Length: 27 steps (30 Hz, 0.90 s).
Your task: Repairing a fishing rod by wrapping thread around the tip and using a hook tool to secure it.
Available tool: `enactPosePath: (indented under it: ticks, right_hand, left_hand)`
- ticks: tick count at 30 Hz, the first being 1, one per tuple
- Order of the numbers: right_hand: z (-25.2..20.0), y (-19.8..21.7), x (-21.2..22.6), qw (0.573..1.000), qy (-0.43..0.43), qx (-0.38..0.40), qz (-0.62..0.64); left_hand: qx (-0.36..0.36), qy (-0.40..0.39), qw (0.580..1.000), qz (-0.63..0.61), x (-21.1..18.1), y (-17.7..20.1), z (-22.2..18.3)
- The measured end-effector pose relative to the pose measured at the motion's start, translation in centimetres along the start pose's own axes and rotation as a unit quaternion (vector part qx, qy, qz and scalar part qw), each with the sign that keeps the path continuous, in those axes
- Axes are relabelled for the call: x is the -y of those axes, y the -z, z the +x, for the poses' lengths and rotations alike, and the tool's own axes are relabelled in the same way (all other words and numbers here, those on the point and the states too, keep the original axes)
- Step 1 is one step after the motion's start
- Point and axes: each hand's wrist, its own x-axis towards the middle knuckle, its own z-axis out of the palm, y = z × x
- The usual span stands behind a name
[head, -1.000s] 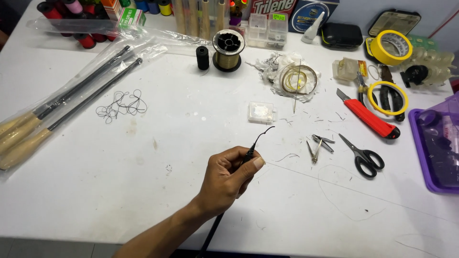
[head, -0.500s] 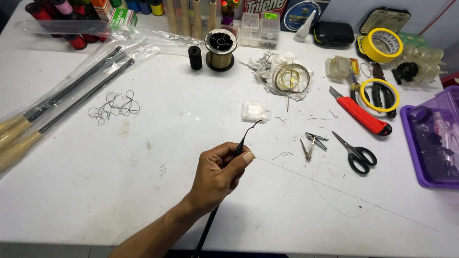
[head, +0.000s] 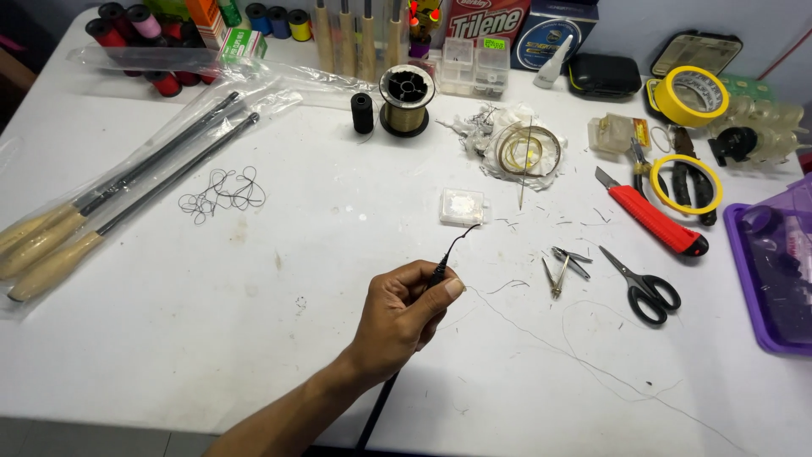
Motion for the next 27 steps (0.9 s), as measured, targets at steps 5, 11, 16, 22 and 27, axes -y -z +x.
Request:
enactPosePath:
  ticks: [5,11,16,22,27]
  right_hand:
    - [2.7,-7.5,7.0,0.995,0.029,0.062,0.077]
    - [4.2,-14.7,13.2,0.888,-0.045,0.176,0.422]
    - [3.4,-14.9,12.1,0.918,-0.051,0.091,0.381]
    - [2.3,-14.3,9.0,0.943,-0.056,-0.013,0.327]
    - [2.2,-14.4,7.4,0.953,-0.1,-0.038,0.284]
  left_hand:
    - [0.013,-0.014,1.0,-0.004,0.1,-0.2,-0.2]
    - [0.024,-0.044,0.999,-0.009,-0.5,-0.1,-0.5]
    - [0.028,-0.055,0.998,-0.014,-0.9,0.0,-0.9]
    - [-0.041,0.014,0.998,-0.045,-0.7,0.1,-0.7]
    - [-0.065,0.021,0.993,-0.092,0.6,0.7,-0.3]
